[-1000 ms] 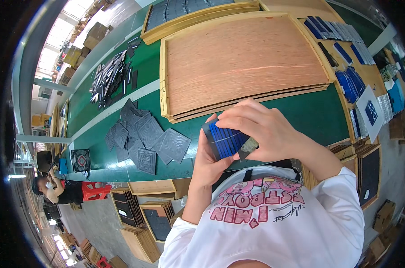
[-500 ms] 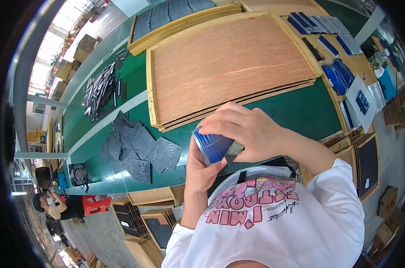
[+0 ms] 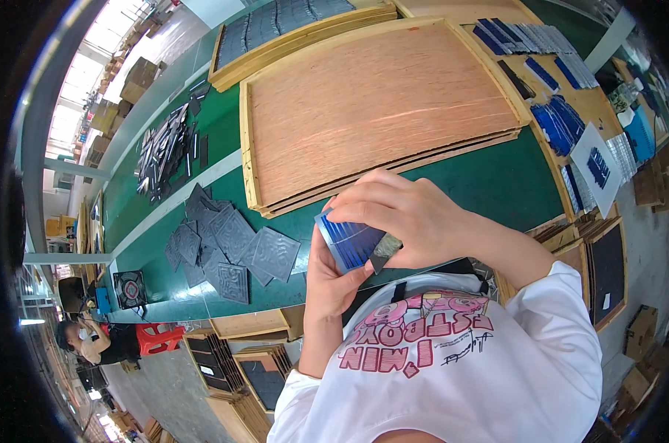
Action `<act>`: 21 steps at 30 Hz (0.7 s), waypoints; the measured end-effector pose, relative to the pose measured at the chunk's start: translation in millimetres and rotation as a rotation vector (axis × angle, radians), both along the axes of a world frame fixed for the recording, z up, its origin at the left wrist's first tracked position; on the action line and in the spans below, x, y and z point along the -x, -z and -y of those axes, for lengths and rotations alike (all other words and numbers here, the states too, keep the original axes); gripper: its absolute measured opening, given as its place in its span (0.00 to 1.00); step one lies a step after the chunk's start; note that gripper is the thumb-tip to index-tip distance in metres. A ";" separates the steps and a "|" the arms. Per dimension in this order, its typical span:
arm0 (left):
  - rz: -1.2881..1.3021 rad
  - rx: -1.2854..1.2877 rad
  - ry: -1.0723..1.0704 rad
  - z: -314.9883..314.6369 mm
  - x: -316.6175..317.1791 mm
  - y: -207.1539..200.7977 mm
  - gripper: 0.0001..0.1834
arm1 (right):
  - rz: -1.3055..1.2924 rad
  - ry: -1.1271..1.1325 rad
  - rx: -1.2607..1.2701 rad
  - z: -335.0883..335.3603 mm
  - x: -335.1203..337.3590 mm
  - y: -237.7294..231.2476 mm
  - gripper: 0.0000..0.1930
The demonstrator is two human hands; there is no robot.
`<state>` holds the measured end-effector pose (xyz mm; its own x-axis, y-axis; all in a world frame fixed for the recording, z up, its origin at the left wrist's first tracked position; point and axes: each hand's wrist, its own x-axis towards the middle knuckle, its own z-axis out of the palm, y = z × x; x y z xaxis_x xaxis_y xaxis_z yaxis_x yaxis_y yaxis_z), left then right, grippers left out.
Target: The recorder is assembling small blue solar cell components into black plastic frames at a factory workstation on a conveyor belt.
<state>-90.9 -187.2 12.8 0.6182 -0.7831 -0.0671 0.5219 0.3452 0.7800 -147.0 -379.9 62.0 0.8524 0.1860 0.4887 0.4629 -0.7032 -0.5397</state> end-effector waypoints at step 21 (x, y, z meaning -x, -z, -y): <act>-0.299 0.009 -0.003 -2.0 3.6 -10.4 0.37 | -0.021 0.013 0.073 5.1 -0.4 4.9 0.41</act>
<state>-94.6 -185.2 23.2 0.5747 -0.7825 -0.2395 0.7271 0.3539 0.5883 -146.6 -384.9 57.1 0.8651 0.2092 0.4559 0.4423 -0.7471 -0.4963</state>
